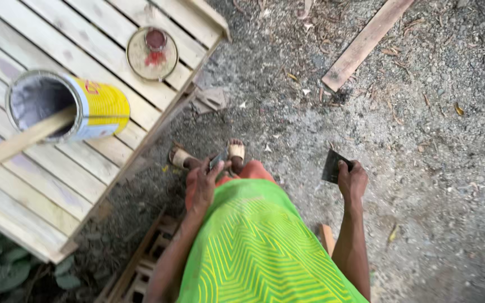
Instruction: The person uses two putty knives to apply a grey filler paste into the gaps between horizontal wooden slats of a pallet. They scoop the filler from a yellow can and spread it along the seams, occasionally scraping the tools together to clean them.
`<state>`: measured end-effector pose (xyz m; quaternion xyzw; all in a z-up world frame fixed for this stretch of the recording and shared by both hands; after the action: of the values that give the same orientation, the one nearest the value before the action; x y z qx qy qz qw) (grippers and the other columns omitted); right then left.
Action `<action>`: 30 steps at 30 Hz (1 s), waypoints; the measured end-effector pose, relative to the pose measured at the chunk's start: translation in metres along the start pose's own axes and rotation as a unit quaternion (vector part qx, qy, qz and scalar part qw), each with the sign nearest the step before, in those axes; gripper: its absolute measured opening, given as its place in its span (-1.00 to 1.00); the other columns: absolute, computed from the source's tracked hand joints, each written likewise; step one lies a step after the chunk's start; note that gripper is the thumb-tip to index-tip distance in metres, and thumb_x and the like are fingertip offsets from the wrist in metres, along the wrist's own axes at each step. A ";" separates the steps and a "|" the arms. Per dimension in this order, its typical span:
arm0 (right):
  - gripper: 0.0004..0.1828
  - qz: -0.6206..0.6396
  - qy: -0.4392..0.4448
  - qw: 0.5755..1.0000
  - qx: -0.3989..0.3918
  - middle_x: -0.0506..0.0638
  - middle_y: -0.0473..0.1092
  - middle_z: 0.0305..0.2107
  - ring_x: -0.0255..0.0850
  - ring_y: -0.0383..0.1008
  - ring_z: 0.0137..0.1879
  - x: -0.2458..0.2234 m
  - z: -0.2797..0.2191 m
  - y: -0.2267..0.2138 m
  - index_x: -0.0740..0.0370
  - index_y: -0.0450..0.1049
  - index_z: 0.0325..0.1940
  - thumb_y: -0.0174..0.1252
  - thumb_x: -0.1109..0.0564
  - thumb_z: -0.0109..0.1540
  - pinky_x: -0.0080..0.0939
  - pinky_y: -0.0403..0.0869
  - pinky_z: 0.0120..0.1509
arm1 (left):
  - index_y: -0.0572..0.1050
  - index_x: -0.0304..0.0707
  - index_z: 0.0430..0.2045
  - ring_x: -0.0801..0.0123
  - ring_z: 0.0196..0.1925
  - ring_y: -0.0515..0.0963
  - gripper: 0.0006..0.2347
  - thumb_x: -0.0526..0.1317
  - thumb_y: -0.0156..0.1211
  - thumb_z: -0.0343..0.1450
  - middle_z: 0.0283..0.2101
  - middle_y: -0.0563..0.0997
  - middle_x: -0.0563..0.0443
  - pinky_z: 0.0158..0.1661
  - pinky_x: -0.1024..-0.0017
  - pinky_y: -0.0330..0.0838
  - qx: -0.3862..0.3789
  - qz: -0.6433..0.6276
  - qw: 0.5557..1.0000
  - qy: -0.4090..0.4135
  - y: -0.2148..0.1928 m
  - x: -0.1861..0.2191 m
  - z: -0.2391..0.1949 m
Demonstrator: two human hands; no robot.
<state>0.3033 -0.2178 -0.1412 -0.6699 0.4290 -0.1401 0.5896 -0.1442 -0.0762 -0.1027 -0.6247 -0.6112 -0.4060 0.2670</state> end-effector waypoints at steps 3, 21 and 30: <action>-0.72 0.484 0.057 0.868 -0.089 0.12 0.53 -0.24 -0.09 0.56 -0.15 -0.045 0.022 -0.005 0.35 0.53 -0.04 0.27 0.06 0.33 -0.08 0.54 0.00 | 0.51 -0.51 0.06 0.16 -0.04 0.67 -0.63 -0.18 0.16 0.45 -0.02 0.65 -0.25 -0.07 0.26 0.55 -0.050 -0.131 0.988 -0.062 0.008 -0.022 0.029; -0.86 0.648 0.036 0.697 -0.306 0.06 0.48 -0.28 -0.26 0.48 -0.27 -0.269 -0.049 0.084 0.32 0.43 -0.06 0.21 0.28 0.31 -0.23 0.50 -0.16 | 0.42 -0.37 0.07 0.24 -0.20 0.57 -0.59 0.00 0.02 0.49 -0.05 0.57 -0.09 -0.32 0.30 0.47 0.065 -0.137 0.988 -0.035 0.051 0.036 0.019; -0.85 0.528 -0.204 0.800 -0.197 0.03 0.49 -0.14 -0.25 0.51 -0.07 -0.273 -0.038 0.007 0.30 0.48 -0.01 0.15 0.27 0.33 -0.24 0.55 0.05 | 0.05 -0.36 0.37 0.32 -0.08 0.38 -0.42 0.04 0.00 0.54 0.15 0.37 -0.12 -0.10 0.33 0.36 0.082 -0.065 0.982 0.159 0.049 0.030 0.017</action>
<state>0.1123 -0.0414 -0.0505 -0.4542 0.6048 0.4203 0.5014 -0.0957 -0.0511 -0.0792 -0.4869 -0.6317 -0.4649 0.3845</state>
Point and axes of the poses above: each hand's wrist, its own z-axis towards the middle knuckle, its own y-axis out of the palm, x = y × z, the point moved 2 cm from there along z, towards the middle knuckle
